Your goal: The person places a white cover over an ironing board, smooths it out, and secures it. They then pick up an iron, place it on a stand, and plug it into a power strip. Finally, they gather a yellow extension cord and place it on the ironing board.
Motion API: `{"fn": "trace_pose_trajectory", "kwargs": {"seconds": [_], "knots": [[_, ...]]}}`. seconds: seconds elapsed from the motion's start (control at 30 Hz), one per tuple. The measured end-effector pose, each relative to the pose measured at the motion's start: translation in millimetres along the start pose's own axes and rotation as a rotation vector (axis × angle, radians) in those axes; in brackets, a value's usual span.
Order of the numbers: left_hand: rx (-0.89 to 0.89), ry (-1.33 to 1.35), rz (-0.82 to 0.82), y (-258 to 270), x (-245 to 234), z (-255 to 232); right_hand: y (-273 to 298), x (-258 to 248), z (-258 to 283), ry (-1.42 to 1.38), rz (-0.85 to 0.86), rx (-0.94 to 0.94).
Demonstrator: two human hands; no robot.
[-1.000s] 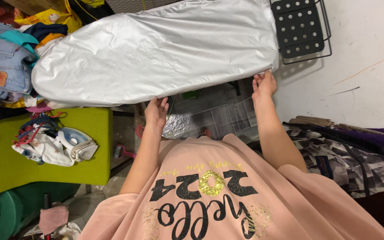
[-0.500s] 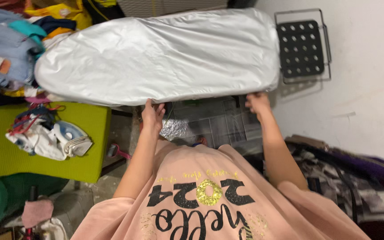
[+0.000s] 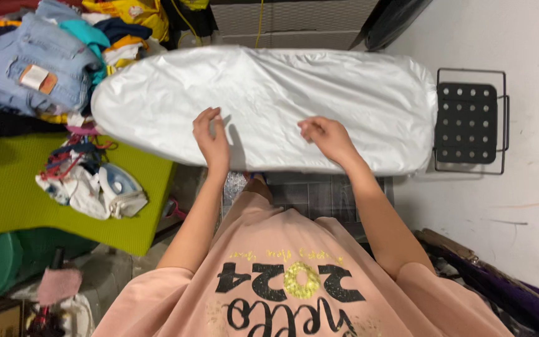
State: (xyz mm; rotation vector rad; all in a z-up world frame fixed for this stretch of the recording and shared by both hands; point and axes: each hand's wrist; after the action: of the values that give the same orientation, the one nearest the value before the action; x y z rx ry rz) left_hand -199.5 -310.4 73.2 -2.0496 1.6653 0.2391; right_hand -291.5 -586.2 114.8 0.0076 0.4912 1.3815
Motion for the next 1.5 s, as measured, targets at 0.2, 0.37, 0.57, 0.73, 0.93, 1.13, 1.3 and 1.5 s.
{"fn": "trace_pose_trajectory", "kwargs": {"seconds": [0.2, 0.37, 0.57, 0.73, 0.93, 1.13, 1.3, 1.5], "knots": [[0.18, -0.011, 0.218, -73.3, 40.8, -24.6, -79.3, 6.0, 24.0, 0.151, -0.264, -0.192], [0.28, -0.001, 0.272, -132.4, 71.2, -27.8, -140.5, -5.9, 11.6, 0.441, -0.497, -0.435], [0.332, -0.103, 0.477, -191.6, 105.9, -0.1, -175.5, -27.9, 3.2, 0.569, -0.444, -0.232], [0.336, -0.161, 0.703, -212.9, 120.4, 31.1, -194.0, -43.4, 1.8, 0.652, -0.239, -0.224], [0.304, -0.174, 0.778, -220.8, 128.3, 39.5, -218.7, -59.2, -5.3, 0.725, -0.045, -0.122], [0.193, -0.279, 0.921, -234.0, 137.3, 39.6, -235.5, -71.4, 7.4, 0.787, 0.138, -0.032], [0.058, -0.198, 1.024, -238.5, 145.4, 43.5, -251.1, -78.3, 7.1, 0.673, 0.209, 0.097], [-0.095, -0.14, 1.049, -241.3, 149.1, 49.4, -261.3, -86.9, -14.3, 0.52, 0.181, 0.191]]}}
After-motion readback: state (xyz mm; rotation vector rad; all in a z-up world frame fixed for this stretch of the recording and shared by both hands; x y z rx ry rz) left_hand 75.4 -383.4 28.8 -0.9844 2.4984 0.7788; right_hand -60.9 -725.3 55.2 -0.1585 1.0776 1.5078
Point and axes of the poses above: each hand's wrist, its own y-axis away from the middle knuckle, its own x-axis out of the palm, z = x × y, and after that the axes turned 4 degrees about -z, right-handed
